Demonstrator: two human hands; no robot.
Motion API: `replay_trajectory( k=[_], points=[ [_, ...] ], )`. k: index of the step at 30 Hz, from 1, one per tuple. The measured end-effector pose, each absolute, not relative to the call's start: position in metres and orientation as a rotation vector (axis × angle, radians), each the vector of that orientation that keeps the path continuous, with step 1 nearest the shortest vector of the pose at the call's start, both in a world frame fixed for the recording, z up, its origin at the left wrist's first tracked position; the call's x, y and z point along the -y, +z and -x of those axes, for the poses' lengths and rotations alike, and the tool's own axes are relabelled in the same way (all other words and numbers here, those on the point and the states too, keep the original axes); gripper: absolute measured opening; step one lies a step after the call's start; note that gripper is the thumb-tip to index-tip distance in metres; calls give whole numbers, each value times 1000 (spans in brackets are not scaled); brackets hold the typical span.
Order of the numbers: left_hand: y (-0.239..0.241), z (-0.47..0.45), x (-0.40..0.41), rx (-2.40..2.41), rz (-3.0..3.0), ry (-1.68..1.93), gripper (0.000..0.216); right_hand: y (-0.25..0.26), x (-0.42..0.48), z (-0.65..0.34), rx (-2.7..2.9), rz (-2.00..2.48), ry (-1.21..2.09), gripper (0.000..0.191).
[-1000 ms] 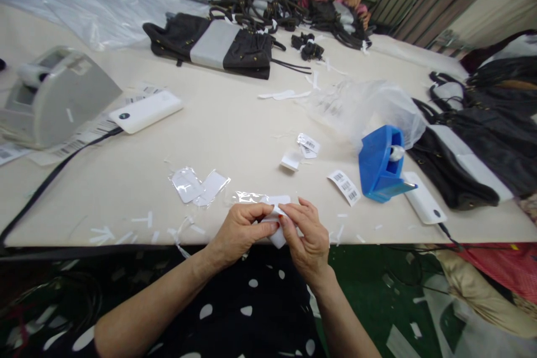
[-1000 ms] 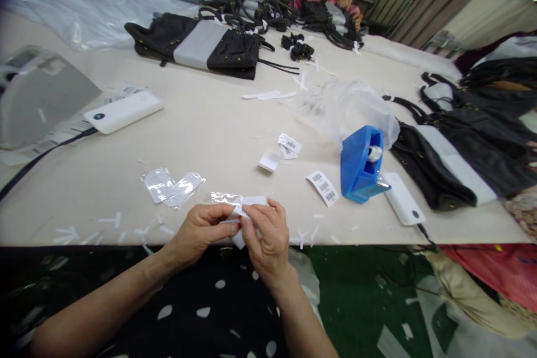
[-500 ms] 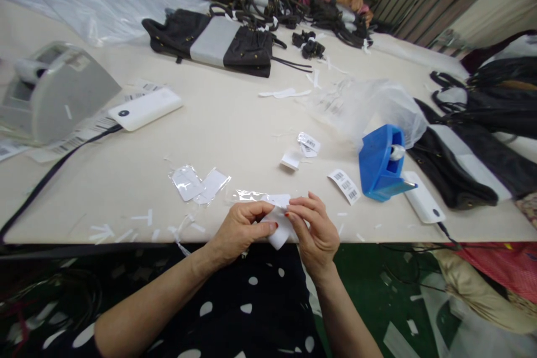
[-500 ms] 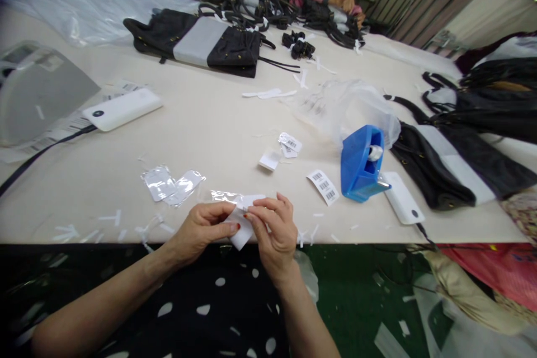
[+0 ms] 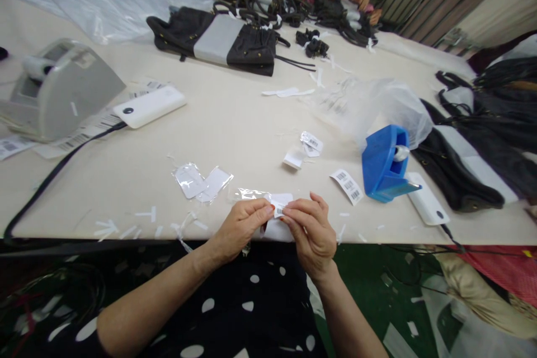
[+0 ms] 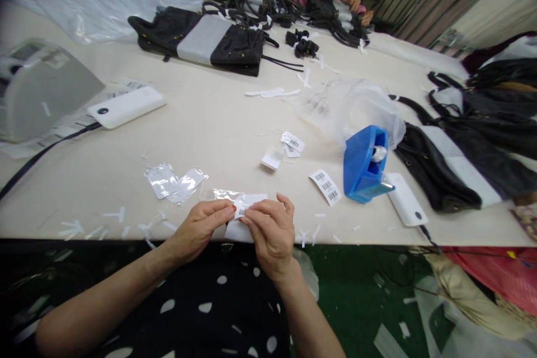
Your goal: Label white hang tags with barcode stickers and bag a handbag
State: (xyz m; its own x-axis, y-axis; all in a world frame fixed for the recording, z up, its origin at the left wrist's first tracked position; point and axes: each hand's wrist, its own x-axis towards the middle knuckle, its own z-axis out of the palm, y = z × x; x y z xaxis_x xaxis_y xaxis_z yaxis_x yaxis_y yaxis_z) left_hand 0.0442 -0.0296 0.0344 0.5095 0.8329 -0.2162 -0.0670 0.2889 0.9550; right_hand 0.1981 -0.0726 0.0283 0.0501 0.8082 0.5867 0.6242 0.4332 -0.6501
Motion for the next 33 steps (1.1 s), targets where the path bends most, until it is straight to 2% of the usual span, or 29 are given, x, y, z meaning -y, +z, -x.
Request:
replay_trajectory(
  k=[5,9,13,19,26,33],
  points=[
    [39,-44,31,-919,-1364,705,30,25,68,-190,1067,1279,669,6],
    [39,-47,35,-919,-1484,656,34,27,55,-200,611,1123,862,20],
    [35,-53,40,-798,-1504,447,19,31,51,-217,832,1018,897,44],
    [33,-65,45,-609,-1767,366,13,28,59,-231,1115,969,762,45],
    [61,-71,35,-623,-1069,404,24,27,67,-233,1355,945,788,81],
    [76,-75,38,-562,-822,332,21,28,72,-224,1352,932,916,77]
  ],
)
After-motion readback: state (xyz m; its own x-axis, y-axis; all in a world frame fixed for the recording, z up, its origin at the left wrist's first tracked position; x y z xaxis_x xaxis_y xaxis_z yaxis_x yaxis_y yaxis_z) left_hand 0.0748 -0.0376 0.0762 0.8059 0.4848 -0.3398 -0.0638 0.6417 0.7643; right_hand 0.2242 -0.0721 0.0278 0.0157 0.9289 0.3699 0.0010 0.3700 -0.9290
